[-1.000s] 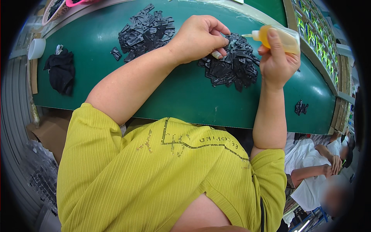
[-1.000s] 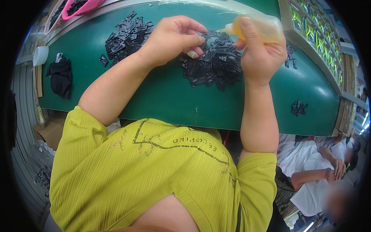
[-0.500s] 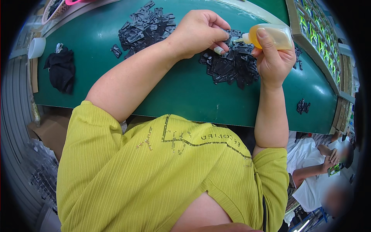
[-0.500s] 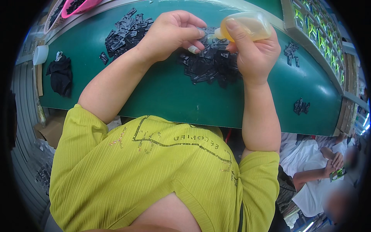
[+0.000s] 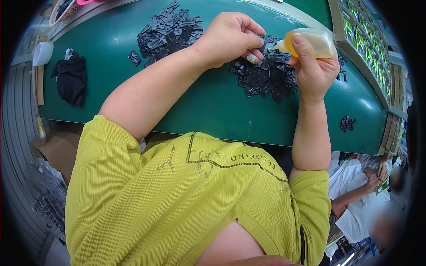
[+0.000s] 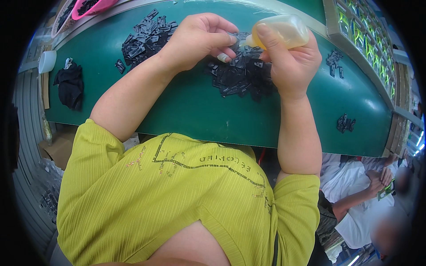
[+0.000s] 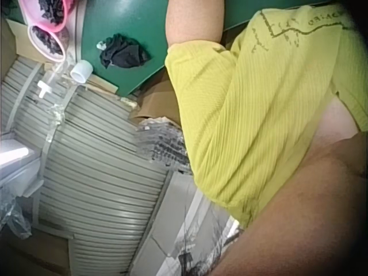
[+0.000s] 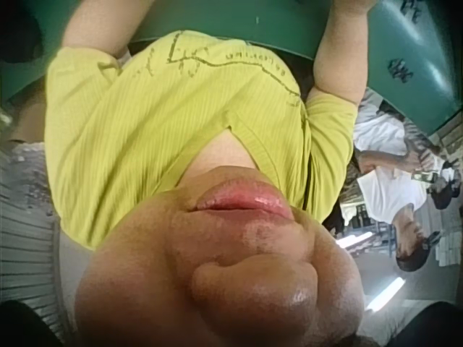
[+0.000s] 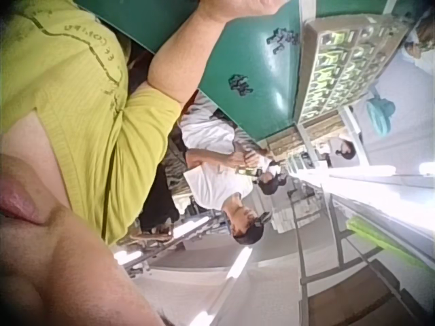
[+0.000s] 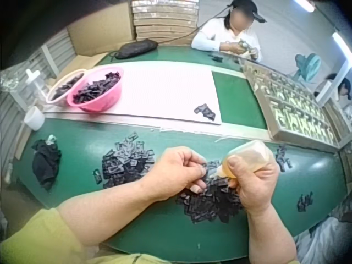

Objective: Applying adhesive from a squeeze bottle to small black plastic pieces and organizing them on the work surface.

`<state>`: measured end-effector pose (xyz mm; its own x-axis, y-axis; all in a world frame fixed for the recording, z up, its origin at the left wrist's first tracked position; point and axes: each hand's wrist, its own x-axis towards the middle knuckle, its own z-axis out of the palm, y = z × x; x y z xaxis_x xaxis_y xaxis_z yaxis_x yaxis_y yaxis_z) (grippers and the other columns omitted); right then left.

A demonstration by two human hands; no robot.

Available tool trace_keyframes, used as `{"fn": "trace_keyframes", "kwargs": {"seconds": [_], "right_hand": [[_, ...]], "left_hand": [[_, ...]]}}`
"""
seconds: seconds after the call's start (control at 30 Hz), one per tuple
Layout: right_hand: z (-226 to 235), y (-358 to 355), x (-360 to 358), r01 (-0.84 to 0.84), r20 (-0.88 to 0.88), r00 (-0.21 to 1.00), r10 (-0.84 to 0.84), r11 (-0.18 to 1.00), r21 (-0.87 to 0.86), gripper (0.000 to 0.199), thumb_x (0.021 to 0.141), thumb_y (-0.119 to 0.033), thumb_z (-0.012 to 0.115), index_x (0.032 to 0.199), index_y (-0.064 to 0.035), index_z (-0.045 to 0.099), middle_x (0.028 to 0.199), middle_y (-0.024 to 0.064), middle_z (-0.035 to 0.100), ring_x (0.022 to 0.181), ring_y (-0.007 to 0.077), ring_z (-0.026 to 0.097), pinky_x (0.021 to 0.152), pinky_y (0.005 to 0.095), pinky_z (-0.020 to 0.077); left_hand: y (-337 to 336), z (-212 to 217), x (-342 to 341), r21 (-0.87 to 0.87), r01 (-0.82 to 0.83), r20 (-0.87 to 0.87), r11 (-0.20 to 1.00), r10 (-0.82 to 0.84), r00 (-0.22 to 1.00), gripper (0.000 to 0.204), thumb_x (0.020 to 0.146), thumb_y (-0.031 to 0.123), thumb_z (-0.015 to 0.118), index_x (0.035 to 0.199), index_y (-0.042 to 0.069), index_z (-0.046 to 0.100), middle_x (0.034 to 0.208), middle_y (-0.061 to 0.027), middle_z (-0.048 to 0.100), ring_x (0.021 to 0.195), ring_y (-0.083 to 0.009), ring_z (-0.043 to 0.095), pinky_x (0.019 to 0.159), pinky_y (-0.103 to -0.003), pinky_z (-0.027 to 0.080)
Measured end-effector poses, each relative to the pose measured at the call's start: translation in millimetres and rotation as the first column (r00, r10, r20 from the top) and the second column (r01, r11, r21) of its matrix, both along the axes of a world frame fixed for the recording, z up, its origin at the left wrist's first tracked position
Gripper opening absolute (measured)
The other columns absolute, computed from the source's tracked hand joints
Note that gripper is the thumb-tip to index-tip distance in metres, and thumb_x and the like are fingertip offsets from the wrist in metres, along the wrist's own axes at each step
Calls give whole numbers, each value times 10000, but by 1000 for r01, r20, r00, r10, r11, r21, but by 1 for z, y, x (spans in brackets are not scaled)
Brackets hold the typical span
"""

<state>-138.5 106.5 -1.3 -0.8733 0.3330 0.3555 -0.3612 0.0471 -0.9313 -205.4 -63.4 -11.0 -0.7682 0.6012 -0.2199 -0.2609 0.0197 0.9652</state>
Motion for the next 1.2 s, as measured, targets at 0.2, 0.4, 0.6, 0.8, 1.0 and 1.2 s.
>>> {"fn": "trace_keyframes", "kwargs": {"seconds": [0.2, 0.4, 0.6, 0.8, 1.0, 1.2], "right_hand": [[6, 28, -7, -47, -26, 999, 39, 860, -508, 76, 852, -85, 622, 902, -30, 609, 818, 69, 639, 527, 87, 516, 439, 197, 393], [4, 30, -11, 21, -18, 999, -37, 832, -554, 83, 857, -106, 615, 920, -56, 596, 814, 60, 630, 538, 107, 508, 457, 219, 384], [4, 38, -10, 52, -4, 998, -62, 872, -488, 103, 853, -116, 626, 925, -46, 604, 805, 52, 633, 533, 102, 508, 462, 216, 393], [8, 45, -7, 84, -22, 993, -112, 845, -529, 101, 848, -121, 631, 913, -47, 607, 799, 46, 631, 532, 104, 509, 455, 219, 392], [8, 51, -12, 47, -56, 994, -90, 843, -535, 109, 846, -128, 631, 913, -45, 606, 789, 45, 625, 534, 117, 515, 459, 235, 393], [6, 39, -11, 23, -39, 998, -51, 856, -517, 109, 844, -126, 625, 915, -45, 609, 806, 49, 631, 556, 117, 517, 467, 234, 394]], "left_hand": [[2, 2, 0, 70, -8, 79, 998, 2, 997, 294, 820, 14, 598, 1085, -99, 539, 858, -158, 627, 707, -207, 665, 610, -269, 558], [10, 10, -32, -6, -205, -14, 979, 205, 979, 304, 819, 15, 595, 1090, -106, 530, 895, -157, 622, 713, -201, 651, 630, -286, 555], [48, 20, -103, -211, -357, -340, 910, 274, 899, 175, 787, 34, 624, 940, -48, 608, 797, -141, 647, 648, -184, 659, 597, -271, 535], [33, 1, -111, -313, -568, -691, 761, 228, 686, 152, 781, 133, 650, 891, 27, 656, 770, -105, 658, 648, -158, 650, 576, -283, 514], [-2, 24, -39, -419, -90, -343, 904, -65, 937, 253, 797, 178, 667, 970, -4, 641, 834, -49, 642, 696, -130, 598, 577, -289, 498], [22, 12, -29, -559, -90, -548, 824, -286, 786, 325, 720, 253, 723, 966, 47, 672, 879, -99, 673, 785, -215, 640, 700, -336, 513]]}}
